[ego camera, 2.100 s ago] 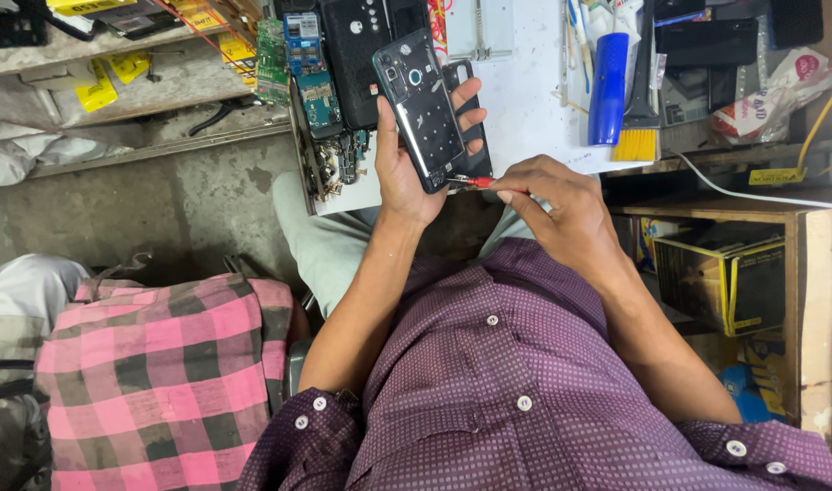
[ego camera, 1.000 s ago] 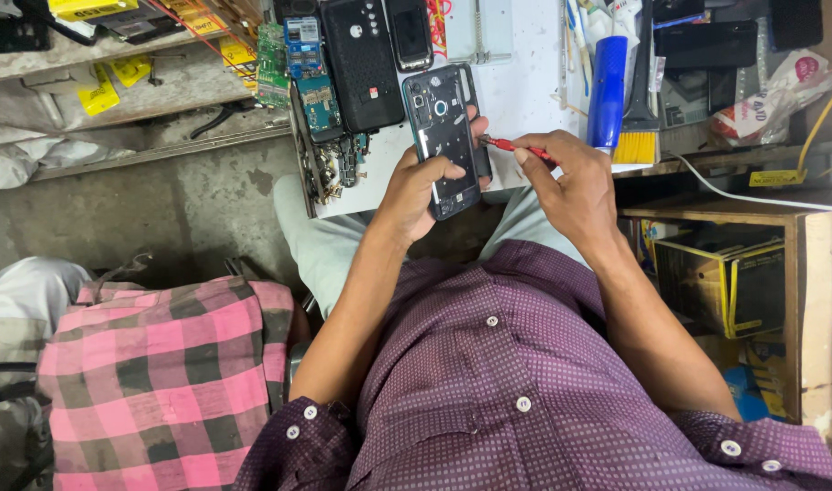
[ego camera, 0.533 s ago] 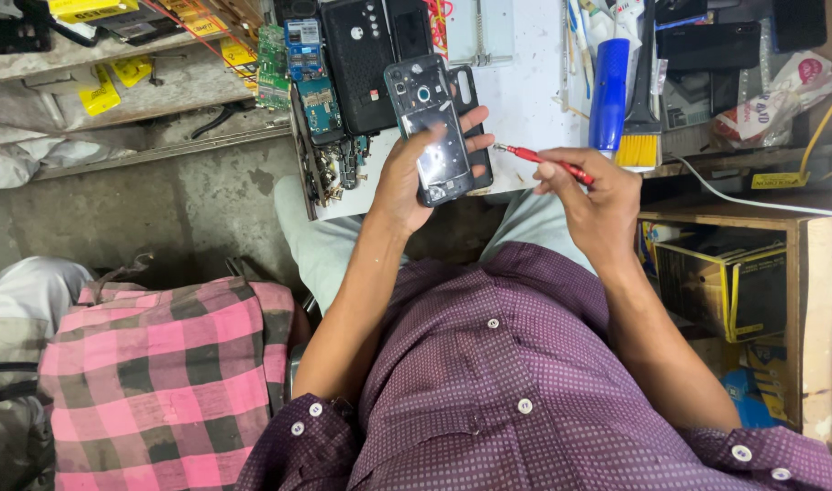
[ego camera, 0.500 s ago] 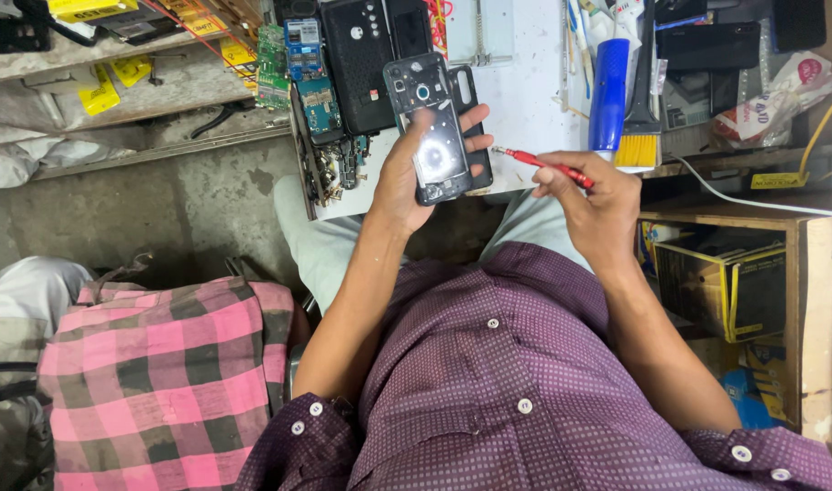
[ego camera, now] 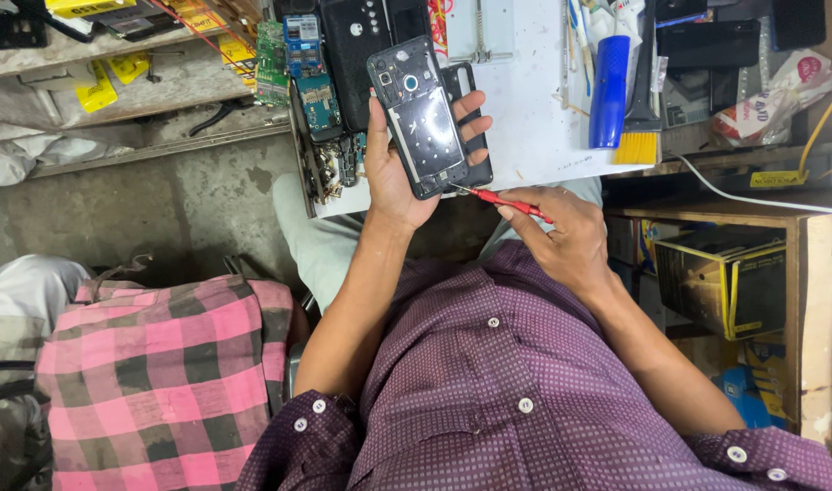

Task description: The person pries open the back cover of a smartphone using a red pry tool, then applies adhesive tape around the phone body and presses the screen assembly into place, and finally uses a screwdriver on the opened phone at the workbench.

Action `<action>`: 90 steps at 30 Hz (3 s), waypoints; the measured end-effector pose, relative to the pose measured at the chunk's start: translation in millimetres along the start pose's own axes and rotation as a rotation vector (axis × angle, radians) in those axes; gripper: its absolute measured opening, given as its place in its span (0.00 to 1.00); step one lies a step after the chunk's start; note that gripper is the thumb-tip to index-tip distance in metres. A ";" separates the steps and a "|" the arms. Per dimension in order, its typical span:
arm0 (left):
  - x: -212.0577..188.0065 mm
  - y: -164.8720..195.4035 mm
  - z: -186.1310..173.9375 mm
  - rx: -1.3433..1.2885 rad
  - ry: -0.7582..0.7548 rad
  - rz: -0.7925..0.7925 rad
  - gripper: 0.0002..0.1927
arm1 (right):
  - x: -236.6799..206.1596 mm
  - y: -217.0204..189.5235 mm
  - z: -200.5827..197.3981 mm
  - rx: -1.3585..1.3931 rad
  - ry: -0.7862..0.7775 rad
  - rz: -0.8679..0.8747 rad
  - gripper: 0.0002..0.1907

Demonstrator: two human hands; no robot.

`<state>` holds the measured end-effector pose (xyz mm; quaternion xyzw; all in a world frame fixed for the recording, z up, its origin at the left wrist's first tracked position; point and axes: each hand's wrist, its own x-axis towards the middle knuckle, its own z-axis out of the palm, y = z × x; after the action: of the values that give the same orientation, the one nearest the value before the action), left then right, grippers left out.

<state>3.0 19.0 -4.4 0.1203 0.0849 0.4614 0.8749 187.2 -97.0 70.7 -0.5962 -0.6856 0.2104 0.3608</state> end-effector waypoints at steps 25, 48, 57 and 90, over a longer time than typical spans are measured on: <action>-1.9 -8.2 2.1 0.196 0.011 0.067 0.44 | 14.5 -9.4 -4.8 -0.102 -0.088 -0.073 0.08; -2.0 -12.9 9.8 0.218 0.078 0.112 0.43 | 27.7 -18.3 -7.9 -0.250 -0.050 -0.105 0.10; -1.5 -11.0 5.3 0.172 0.082 0.122 0.43 | 30.8 -19.7 -11.2 -0.193 -0.123 -0.090 0.08; -3.4 -11.8 2.7 0.174 0.089 0.144 0.43 | 35.2 -21.3 -21.0 -0.042 -0.215 0.096 0.10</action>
<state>11.1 9.4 -5.1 0.1810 0.1545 0.5189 0.8211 187.7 -70.1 108.2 -0.6096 -0.6954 0.2756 0.2622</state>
